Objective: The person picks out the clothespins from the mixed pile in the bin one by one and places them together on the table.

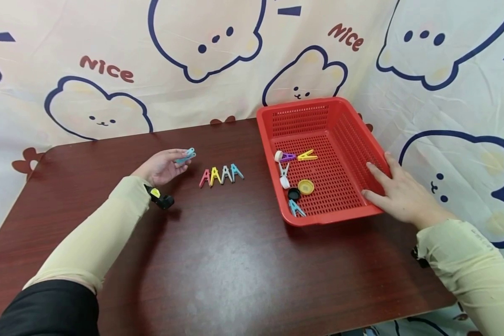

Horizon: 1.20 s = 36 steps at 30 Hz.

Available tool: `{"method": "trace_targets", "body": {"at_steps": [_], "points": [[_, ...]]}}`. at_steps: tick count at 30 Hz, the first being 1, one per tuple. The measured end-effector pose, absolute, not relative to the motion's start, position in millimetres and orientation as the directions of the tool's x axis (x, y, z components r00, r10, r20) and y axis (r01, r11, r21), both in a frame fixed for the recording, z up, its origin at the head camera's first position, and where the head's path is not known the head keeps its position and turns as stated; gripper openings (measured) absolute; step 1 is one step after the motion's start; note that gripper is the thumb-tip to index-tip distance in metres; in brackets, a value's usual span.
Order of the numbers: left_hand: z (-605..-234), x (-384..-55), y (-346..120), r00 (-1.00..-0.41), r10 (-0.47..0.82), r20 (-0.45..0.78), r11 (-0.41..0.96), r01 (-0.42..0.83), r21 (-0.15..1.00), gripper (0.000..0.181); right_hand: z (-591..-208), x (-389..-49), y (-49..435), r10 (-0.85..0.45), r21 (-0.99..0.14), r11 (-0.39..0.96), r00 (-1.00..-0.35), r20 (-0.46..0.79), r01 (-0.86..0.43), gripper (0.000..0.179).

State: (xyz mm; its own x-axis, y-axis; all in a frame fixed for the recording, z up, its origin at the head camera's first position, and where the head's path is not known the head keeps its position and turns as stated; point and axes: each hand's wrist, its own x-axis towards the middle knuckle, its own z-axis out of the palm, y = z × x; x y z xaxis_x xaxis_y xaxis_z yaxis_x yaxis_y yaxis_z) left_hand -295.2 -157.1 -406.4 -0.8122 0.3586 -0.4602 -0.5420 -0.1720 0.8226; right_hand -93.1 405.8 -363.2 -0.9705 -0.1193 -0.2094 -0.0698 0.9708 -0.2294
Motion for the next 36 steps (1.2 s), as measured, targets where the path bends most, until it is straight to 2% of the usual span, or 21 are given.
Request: {"method": "trace_targets", "body": {"at_steps": [3,6,10,14,17,20,23,25,29,36], "points": [[-407.9,-295.5,-158.5,-0.825,0.329,-0.459,-0.18,-0.532,0.827,0.014,-364.1,-93.8,405.9,-0.117,-0.23,0.971,-0.97,-0.211,-0.067,0.088],[-409.8,-295.8,-161.1,-0.843,0.291,-0.453,-0.214,-0.519,0.828,0.005,-364.0,-94.2,405.4,-0.115,-0.228,0.971,-0.971,-0.211,-0.065,0.087],[-411.1,-296.6,-164.5,-0.862,0.252,-0.44,-0.274,-0.5,0.822,0.006,-363.0,-93.6,404.2,-0.122,-0.223,0.972,-0.972,-0.203,-0.076,0.083],[-409.9,-297.5,-166.2,-0.86,0.243,-0.448,-0.315,-0.507,0.803,0.038,-363.2,-93.0,403.4,-0.126,-0.217,0.973,-0.973,-0.196,-0.082,0.079],[-408.9,-298.6,-167.0,-0.859,0.243,-0.45,-0.366,-0.511,0.778,0.047,-363.1,-92.8,402.9,-0.126,-0.217,0.973,-0.973,-0.191,-0.083,0.078],[-408.5,-299.3,-168.7,-0.865,0.232,-0.445,-0.435,-0.502,0.748,0.03,-362.9,-92.6,402.8,-0.13,-0.222,0.971,-0.974,-0.185,-0.088,0.077],[-408.3,-299.0,-171.8,-0.865,0.234,-0.445,-0.443,-0.502,0.743,0.012,-363.2,-92.9,402.8,-0.13,-0.226,0.97,-0.975,-0.181,-0.088,0.076],[-408.3,-298.5,-174.0,-0.858,0.242,-0.453,-0.427,-0.514,0.744,0.011,-363.7,-93.0,402.6,-0.131,-0.227,0.97,-0.976,-0.175,-0.09,0.074],[-408.2,-297.1,-177.7,-0.829,0.278,-0.486,-0.34,-0.558,0.757,0.02,-364.7,-93.3,402.8,-0.138,-0.229,0.968,-0.978,-0.154,-0.101,0.068],[-410.0,-296.3,-181.9,-0.781,0.376,-0.498,-0.048,-0.553,0.832,0.037,-365.8,-94.6,403.0,-0.128,-0.236,0.968,-0.979,-0.161,-0.088,0.063]]}}
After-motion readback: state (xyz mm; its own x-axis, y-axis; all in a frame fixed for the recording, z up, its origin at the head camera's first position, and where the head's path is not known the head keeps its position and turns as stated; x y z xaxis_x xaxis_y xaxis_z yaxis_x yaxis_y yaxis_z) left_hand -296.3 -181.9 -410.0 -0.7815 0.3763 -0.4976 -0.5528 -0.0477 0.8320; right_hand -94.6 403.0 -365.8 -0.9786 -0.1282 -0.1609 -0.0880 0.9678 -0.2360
